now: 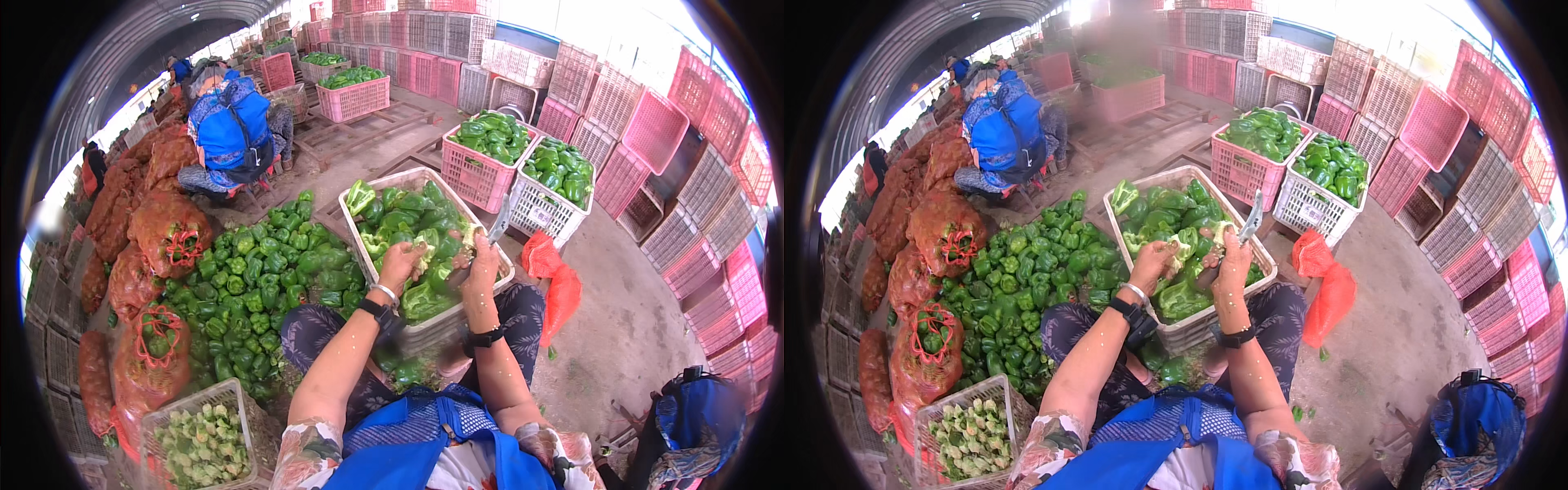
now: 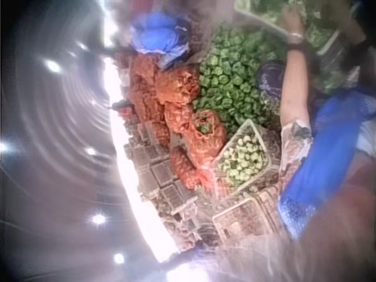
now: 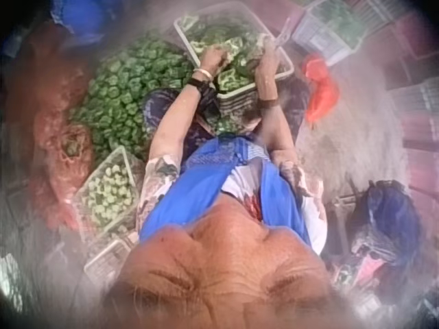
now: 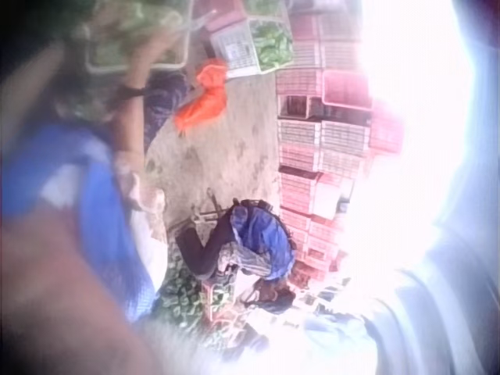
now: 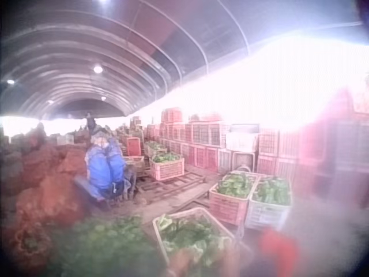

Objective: The person sorts green bell peppers, cutting away damaged parts with a knife and placing the cleaned peppers into a white plastic crate.

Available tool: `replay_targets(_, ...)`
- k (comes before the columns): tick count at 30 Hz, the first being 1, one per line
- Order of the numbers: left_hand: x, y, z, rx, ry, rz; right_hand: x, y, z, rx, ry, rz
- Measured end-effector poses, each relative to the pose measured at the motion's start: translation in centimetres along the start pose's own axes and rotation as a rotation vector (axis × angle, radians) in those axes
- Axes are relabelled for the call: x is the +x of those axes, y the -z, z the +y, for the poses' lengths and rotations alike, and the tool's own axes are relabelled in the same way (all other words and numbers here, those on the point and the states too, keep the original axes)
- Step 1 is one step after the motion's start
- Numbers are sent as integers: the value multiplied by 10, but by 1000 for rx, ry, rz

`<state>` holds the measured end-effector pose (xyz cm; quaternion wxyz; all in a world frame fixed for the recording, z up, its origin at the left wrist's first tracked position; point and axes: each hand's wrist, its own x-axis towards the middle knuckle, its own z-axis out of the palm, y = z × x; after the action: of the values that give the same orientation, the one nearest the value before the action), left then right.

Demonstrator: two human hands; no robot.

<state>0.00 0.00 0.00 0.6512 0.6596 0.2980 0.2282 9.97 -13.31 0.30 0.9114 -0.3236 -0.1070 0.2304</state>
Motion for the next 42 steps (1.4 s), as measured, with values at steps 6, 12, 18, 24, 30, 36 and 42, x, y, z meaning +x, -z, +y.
replay_targets(6, -26, -86, -14, -728, -189, -28, 60, 79, -95, -266, 213, -3)
replay_targets(12, -129, 34, -10, -895, -411, 304, -118, -130, -45, -520, -92, -589)
replay_targets(18, -272, 166, -33, -905, -730, 626, -213, -177, -41, -519, -389, -1109)
replay_targets(24, -398, 214, -20, -1293, -989, 1191, -103, -93, -18, -649, -131, -727)
replay_targets(30, -332, 152, -95, -716, -267, 1161, -51, -13, -27, -722, -3, -604)
replay_targets(36, -327, 201, -114, 79, -407, 1315, -26, 23, -33, -937, 39, -486)
replay_targets(42, -324, 218, -66, -20, -347, 1508, -40, 23, -3, -942, -40, -417)
